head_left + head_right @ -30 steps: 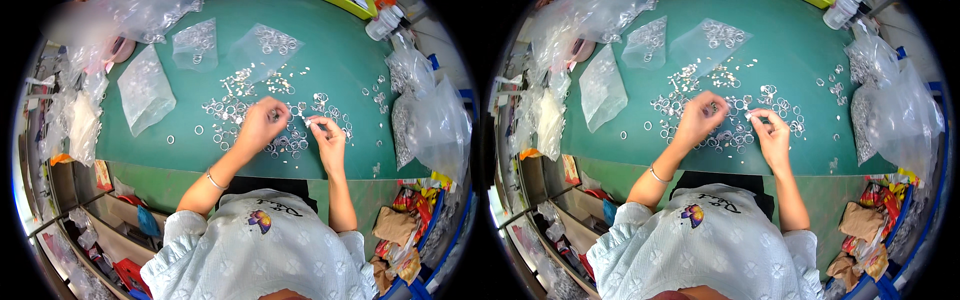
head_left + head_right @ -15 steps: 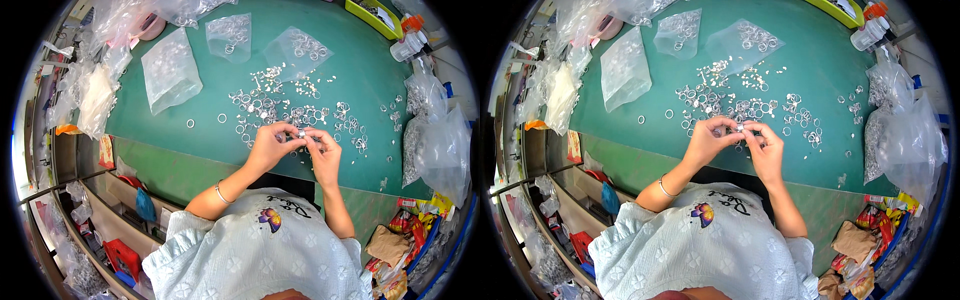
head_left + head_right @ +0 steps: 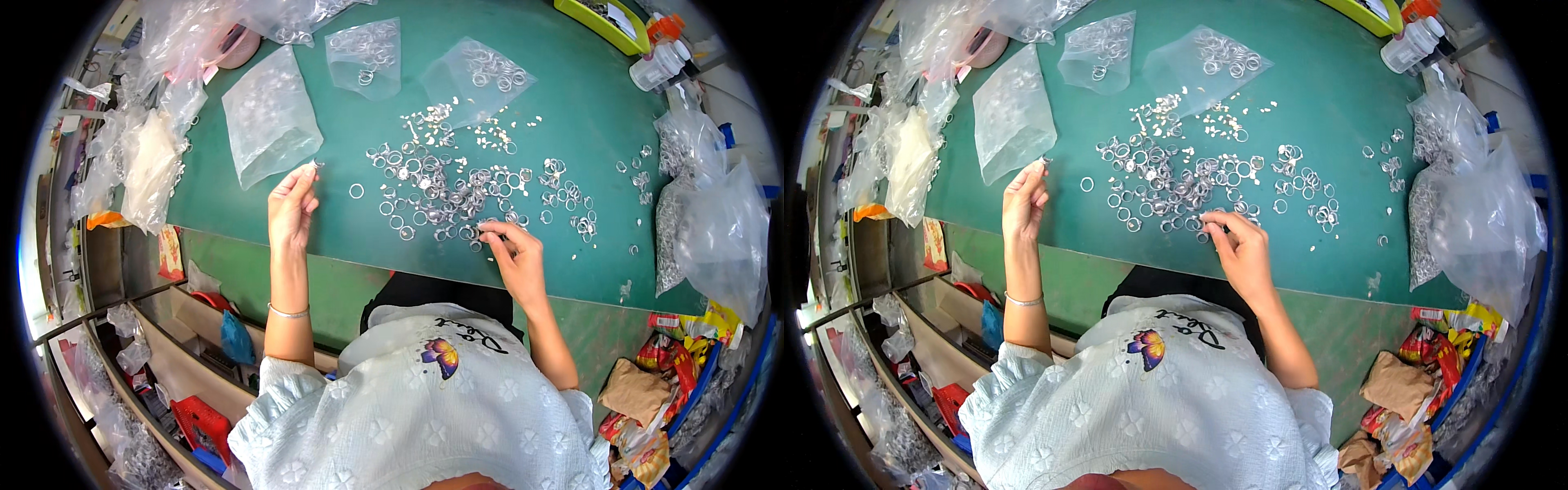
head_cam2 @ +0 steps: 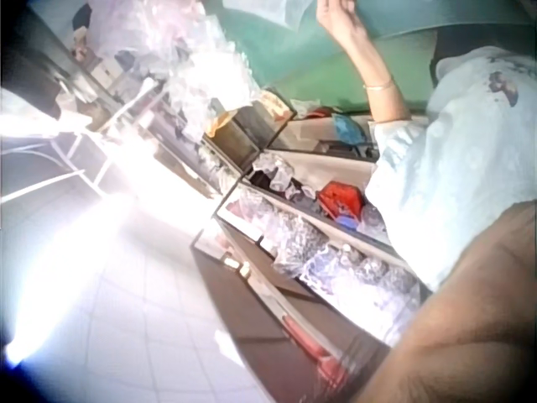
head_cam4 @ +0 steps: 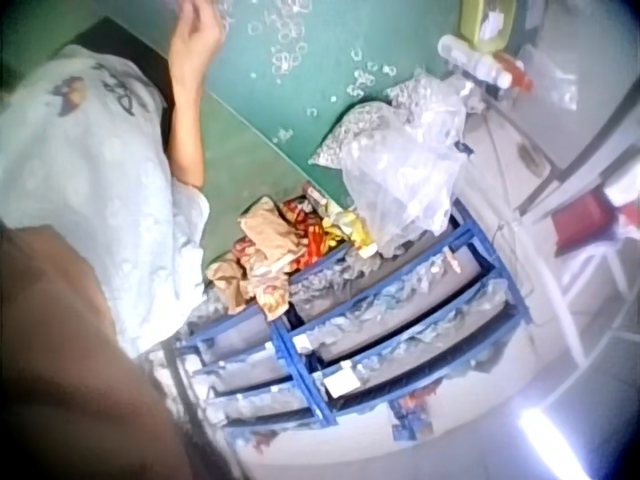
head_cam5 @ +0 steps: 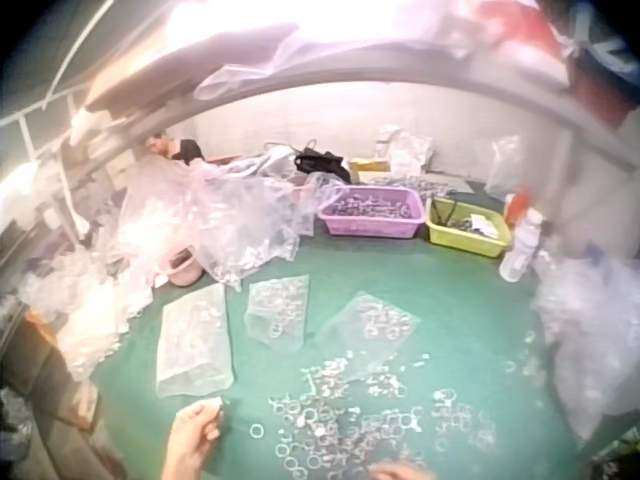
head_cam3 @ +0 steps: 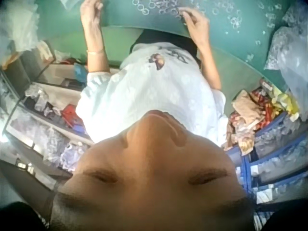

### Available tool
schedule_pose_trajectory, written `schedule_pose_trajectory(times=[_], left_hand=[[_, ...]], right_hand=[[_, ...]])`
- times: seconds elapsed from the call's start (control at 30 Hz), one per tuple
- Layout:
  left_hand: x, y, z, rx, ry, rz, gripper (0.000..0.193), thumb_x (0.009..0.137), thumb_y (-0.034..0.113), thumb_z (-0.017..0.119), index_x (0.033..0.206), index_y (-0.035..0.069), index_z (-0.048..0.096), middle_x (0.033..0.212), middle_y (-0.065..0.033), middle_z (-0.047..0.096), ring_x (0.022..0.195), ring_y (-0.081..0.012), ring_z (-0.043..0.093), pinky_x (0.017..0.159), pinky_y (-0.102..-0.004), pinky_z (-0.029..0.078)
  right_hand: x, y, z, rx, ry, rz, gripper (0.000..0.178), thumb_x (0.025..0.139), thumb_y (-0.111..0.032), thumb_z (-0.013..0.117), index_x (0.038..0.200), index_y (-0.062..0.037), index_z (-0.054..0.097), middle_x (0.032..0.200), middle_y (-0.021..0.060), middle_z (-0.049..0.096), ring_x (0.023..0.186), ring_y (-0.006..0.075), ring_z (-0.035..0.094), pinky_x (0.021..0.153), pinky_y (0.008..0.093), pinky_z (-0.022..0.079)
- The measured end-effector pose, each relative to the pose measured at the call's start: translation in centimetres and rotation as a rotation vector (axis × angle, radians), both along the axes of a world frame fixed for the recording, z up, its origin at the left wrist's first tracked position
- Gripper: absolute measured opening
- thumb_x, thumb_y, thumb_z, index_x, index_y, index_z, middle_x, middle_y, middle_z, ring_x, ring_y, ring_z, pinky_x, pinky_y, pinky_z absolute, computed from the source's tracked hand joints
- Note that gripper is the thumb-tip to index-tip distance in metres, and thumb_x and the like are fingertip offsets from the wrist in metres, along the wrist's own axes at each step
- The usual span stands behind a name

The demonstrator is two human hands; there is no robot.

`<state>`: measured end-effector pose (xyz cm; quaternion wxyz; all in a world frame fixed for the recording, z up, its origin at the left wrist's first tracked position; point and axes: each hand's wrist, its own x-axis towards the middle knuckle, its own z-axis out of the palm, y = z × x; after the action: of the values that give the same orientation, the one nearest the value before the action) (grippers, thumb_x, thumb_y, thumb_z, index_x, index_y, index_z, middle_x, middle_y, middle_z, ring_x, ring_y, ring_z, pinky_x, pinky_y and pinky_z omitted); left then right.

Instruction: The person sorts and assembles small metal rings and components by hand on a green workbench, placing them into small plastic bags.

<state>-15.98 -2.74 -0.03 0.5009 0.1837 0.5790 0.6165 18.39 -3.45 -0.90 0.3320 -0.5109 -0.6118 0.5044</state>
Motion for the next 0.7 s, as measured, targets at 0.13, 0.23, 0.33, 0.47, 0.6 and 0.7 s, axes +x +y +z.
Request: schedule_pose_trajectory(times=[0.13, 0.23, 0.33, 0.47, 0.6, 0.7], left_hand=[[-1.4, 0.5, -1.3, -0.049, 0.28, 0.141, 0.02, 0.085, 0.013, 0.071, 0.097, -0.002, 0.067, 0.075, 0.0015, 0.06, 0.05, -0.0015, 0.038, 0.044, -0.0188, 0.03], [-3.3, 1.4, -1.8, -0.09, 0.51, 0.263, 0.022, 0.083, 0.015, 0.073, 0.095, -0.002, 0.069, 0.073, 0.0009, 0.061, 0.049, -0.0033, 0.042, 0.044, -0.0207, 0.032], [-6.7, 3.0, -3.0, -0.055, 0.621, 0.362, 0.021, 0.082, 0.015, 0.073, 0.092, -0.003, 0.07, 0.07, -0.001, 0.06, 0.051, -0.0058, 0.045, 0.044, -0.0235, 0.034], [-10.3, 6.1, -3.5, 0.063, 0.795, 0.467, 0.021, 0.083, 0.012, 0.07, 0.098, -0.003, 0.069, 0.079, -0.0055, 0.063, 0.054, -0.0081, 0.048, 0.047, -0.0249, 0.038], [-9.5, 7.1, -2.9, 0.03, 0.897, 0.375, 0.022, 0.085, 0.011, 0.067, 0.102, -0.003, 0.067, 0.086, -0.0084, 0.065, 0.069, -0.0126, 0.057, 0.064, -0.0267, 0.047], [-7.0, 5.9, -3.3, -0.041, 0.856, 0.268, 0.02, 0.086, 0.009, 0.065, 0.102, -0.003, 0.066, 0.091, -0.0084, 0.066, 0.083, -0.0145, 0.059, 0.078, -0.0284, 0.047]], right_hand=[[-0.2, -0.6, 0.8, -0.06, -0.051, -0.052, 0.015, 0.09, -0.001, 0.058, 0.102, -0.0005, 0.067, 0.081, 0.0024, 0.065, 0.064, 0.0015, 0.055, 0.05, 0.0164, 0.032], [-0.1, -1.0, 0.2, 0.034, -0.009, -0.087, 0.015, 0.09, -0.001, 0.058, 0.102, -0.0006, 0.067, 0.079, 0.0023, 0.065, 0.063, 0.0007, 0.053, 0.05, 0.016, 0.032], [0.0, -1.1, 0.0, 0.029, 0.013, -0.134, 0.015, 0.089, -0.001, 0.06, 0.102, -0.0017, 0.068, 0.077, 0.003, 0.065, 0.058, 0.0012, 0.049, 0.048, 0.0175, 0.033], [-0.5, -1.0, -0.1, 0.076, -0.017, -0.121, 0.015, 0.088, 0.0, 0.061, 0.101, -0.0022, 0.068, 0.076, 0.0022, 0.064, 0.055, 0.0009, 0.045, 0.047, 0.0185, 0.032], [-0.4, -1.1, -0.3, 0.073, -0.025, -0.125, 0.015, 0.088, 0.0, 0.06, 0.101, -0.0022, 0.068, 0.078, 0.0018, 0.063, 0.053, 0.001, 0.043, 0.046, 0.0186, 0.031], [-0.1, -0.6, -0.1, 0.134, -0.114, -0.125, 0.015, 0.088, -0.001, 0.061, 0.101, -0.003, 0.068, 0.083, 0.0029, 0.063, 0.053, 0.0031, 0.045, 0.047, 0.0196, 0.033]])
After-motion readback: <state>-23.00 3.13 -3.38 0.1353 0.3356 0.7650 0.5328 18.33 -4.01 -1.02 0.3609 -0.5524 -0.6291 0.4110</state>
